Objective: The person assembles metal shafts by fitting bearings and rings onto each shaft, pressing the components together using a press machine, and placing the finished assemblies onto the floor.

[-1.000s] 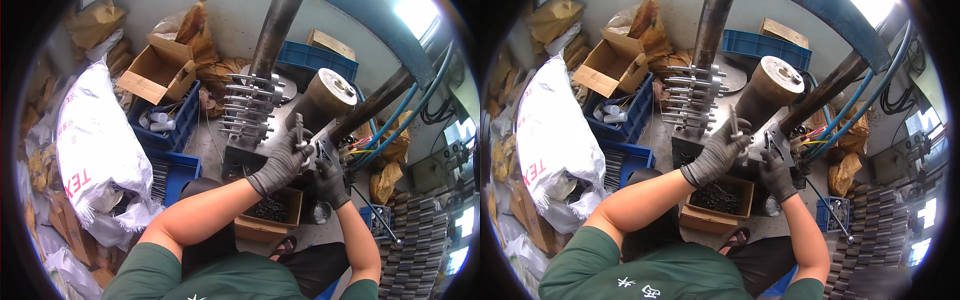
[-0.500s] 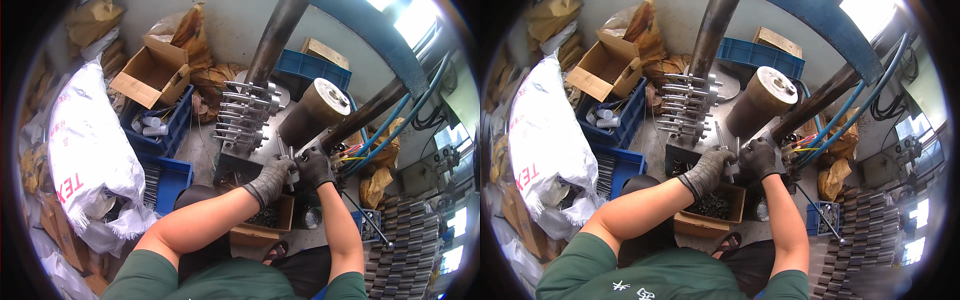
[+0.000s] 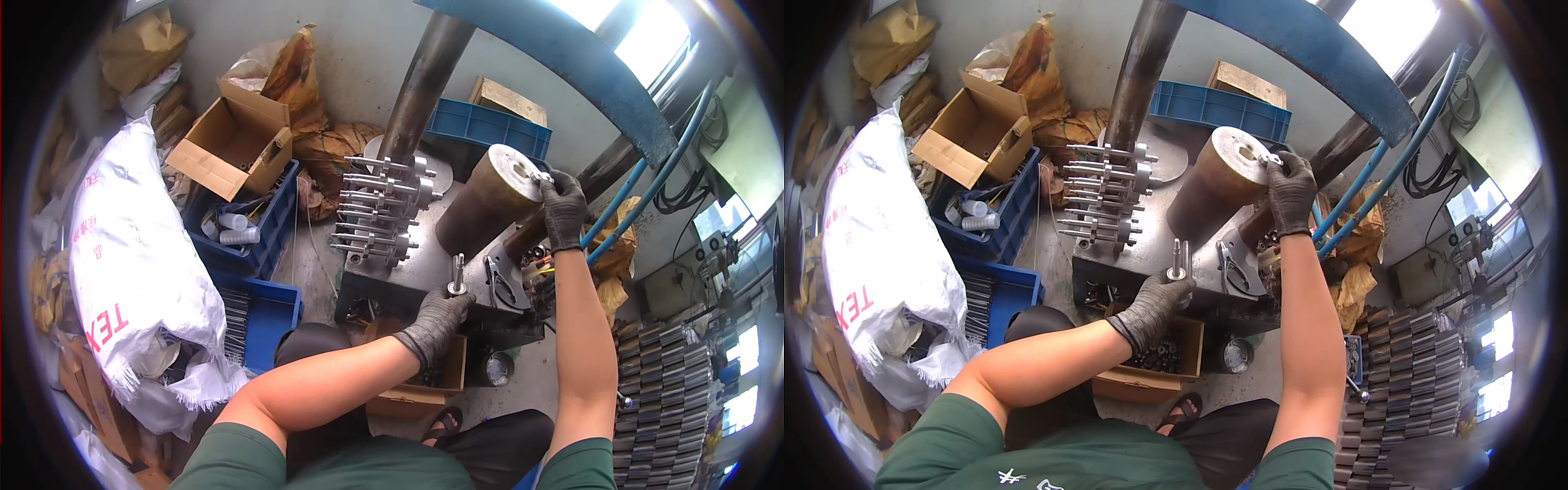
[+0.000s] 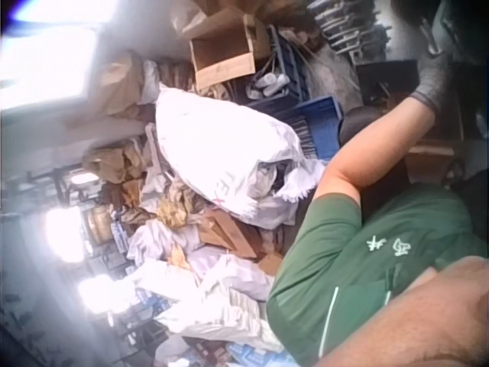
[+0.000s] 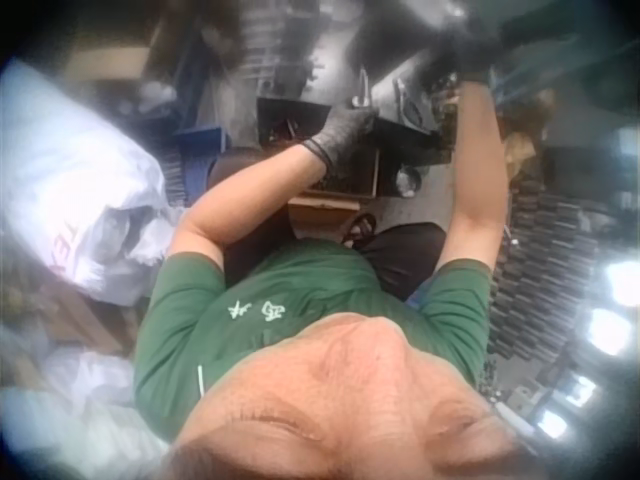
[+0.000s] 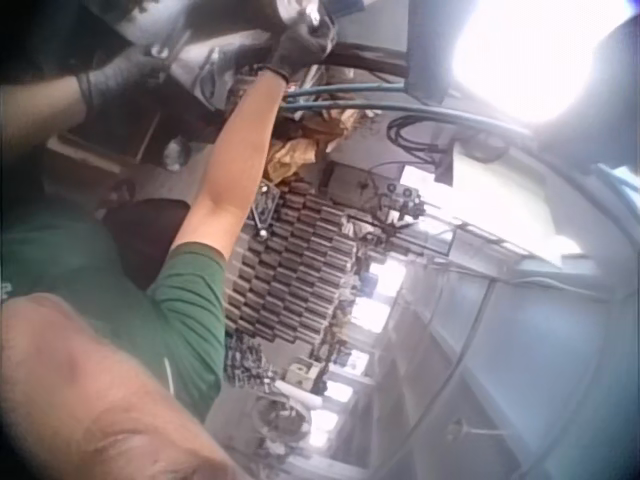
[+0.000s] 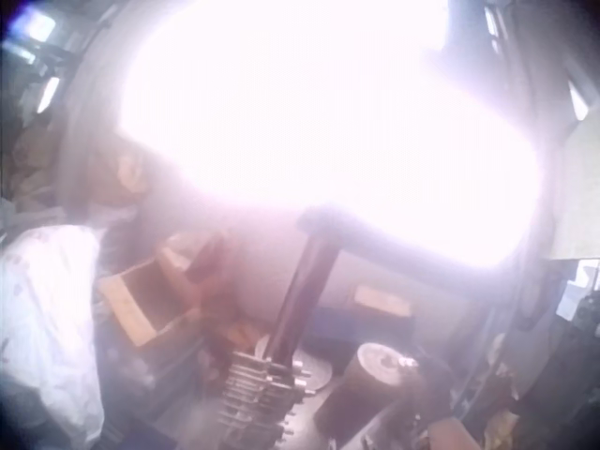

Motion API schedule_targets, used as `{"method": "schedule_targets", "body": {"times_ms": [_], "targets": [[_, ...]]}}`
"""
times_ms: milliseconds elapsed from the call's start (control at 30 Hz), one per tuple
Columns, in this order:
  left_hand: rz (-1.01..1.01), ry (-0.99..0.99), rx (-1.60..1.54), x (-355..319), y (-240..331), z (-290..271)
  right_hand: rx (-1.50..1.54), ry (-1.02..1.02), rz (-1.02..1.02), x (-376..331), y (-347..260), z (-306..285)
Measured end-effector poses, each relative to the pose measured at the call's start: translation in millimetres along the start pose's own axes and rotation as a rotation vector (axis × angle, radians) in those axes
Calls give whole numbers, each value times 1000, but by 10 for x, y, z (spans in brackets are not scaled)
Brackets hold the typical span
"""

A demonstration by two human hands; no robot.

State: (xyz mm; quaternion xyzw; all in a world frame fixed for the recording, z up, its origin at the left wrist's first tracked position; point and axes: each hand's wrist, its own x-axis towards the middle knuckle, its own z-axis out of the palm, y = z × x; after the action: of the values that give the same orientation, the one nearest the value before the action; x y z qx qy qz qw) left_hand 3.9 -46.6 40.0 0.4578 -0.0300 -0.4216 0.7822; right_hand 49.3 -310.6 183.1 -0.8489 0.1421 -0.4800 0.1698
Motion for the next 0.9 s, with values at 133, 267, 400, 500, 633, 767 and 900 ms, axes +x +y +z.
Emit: {"method": "schedule_targets", "body": {"times_ms": [133, 267, 400, 500, 633, 767, 900], "targets": [[-36, -20, -46, -81, 57, 95, -105, -72, 37, 102, 174, 25], [-102, -78, -129, -116, 66, 56, -134, -109, 46, 61, -6, 83], [-118, -113, -173, -44, 1, 27, -183, -111, 81, 35, -131, 60], [-131, -110, -158, -44, -5, 23, -248, -87, 53, 35, -126, 50], [-185, -182, -152, -14, -21, 29, -258, -50, -46, 9, -88, -45], [-188, -271, -211, -52, -31, -42, -108, -3, -163, -366, -228, -409], [131, -362, 61, -14, -95, -157, 110, -243, -7, -1368, -281, -887]]}}
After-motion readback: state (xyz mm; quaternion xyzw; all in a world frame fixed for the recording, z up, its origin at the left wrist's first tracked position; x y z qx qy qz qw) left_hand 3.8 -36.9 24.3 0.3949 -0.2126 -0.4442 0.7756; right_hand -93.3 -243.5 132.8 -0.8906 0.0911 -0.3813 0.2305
